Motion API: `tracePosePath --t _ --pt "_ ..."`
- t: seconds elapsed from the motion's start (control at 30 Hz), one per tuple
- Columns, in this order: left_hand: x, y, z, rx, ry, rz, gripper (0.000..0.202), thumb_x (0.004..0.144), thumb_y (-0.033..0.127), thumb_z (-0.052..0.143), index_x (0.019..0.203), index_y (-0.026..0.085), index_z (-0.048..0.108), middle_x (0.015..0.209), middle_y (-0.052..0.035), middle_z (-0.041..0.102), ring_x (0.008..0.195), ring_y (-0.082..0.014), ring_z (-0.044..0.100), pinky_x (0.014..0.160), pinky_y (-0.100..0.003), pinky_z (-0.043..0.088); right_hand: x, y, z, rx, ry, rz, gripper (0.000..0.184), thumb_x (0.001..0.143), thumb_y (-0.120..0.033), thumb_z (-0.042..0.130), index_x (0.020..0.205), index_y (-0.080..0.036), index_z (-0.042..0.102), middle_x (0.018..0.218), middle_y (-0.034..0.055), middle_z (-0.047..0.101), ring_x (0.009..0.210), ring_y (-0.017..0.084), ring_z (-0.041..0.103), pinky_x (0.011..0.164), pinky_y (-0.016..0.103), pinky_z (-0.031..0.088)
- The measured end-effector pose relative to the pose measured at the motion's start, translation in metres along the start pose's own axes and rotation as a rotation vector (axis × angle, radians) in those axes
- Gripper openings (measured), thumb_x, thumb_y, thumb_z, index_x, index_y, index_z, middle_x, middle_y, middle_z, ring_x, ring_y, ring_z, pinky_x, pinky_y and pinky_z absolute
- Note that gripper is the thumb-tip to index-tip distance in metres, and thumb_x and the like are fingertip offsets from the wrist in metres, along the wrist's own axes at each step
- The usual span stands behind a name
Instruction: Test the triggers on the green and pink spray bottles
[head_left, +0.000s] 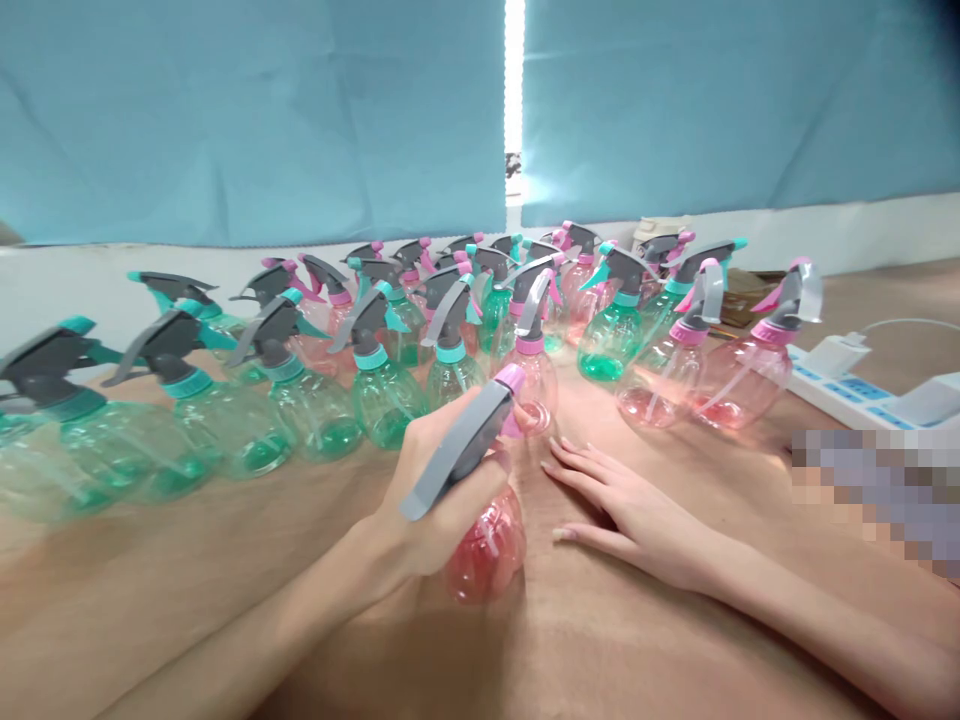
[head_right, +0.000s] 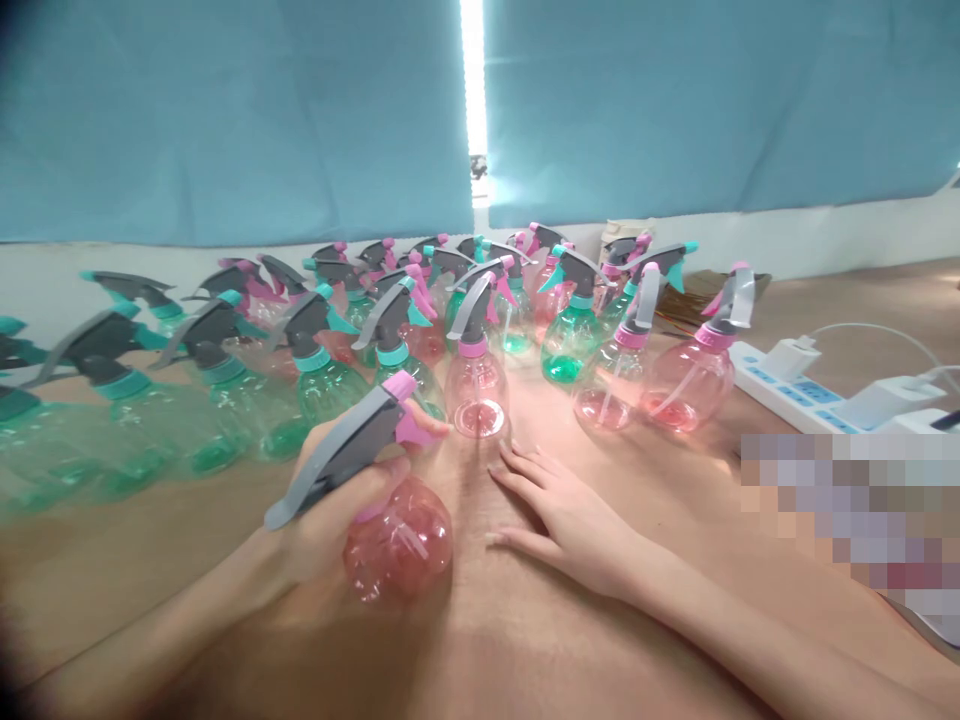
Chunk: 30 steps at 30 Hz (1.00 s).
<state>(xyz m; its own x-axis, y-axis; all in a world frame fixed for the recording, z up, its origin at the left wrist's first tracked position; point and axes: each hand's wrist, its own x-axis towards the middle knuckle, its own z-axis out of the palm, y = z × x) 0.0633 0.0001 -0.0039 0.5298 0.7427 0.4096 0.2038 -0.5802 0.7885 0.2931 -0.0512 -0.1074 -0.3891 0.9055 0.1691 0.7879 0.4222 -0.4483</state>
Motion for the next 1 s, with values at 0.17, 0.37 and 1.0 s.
tracePosePath --t 0.17,0.37,1.0 --pt "-0.0001 -0.0017 0.0010 0.019 0.015 -0.016 0.008 0.082 0.021 0.052 0.076 0.022 0.046 0.071 0.0018 0.051 0.060 -0.0142 0.048 0.054 -0.029 0.039 0.0005 -0.0011 -0.0011 -0.012 -0.018 0.011 0.069 0.091 -0.060 0.051 0.146 -0.020 0.041 0.153 0.0119 0.037 0.143 0.031 0.028 0.115 0.054 0.028" --pt "-0.0005 -0.0019 0.0012 -0.002 0.024 0.004 0.016 0.082 0.018 0.052 0.073 0.023 0.041 0.066 0.0034 0.040 0.069 -0.0176 0.053 0.060 -0.030 0.041 0.0006 -0.0036 -0.0013 -0.049 -0.042 0.027 0.072 0.091 -0.062 0.047 0.145 -0.015 0.043 0.153 0.0136 0.036 0.144 0.030 0.027 0.116 0.053 0.026" --pt "-0.0003 -0.0057 0.0031 -0.019 0.044 0.019 0.007 0.082 0.019 0.055 0.075 0.021 0.052 0.076 0.0002 0.061 0.065 -0.0167 0.056 0.059 -0.031 0.043 0.0015 -0.0055 -0.0009 -0.044 -0.036 0.035 0.071 0.091 -0.062 0.047 0.144 -0.014 0.044 0.154 0.0141 0.035 0.144 0.031 0.026 0.116 0.055 0.025"
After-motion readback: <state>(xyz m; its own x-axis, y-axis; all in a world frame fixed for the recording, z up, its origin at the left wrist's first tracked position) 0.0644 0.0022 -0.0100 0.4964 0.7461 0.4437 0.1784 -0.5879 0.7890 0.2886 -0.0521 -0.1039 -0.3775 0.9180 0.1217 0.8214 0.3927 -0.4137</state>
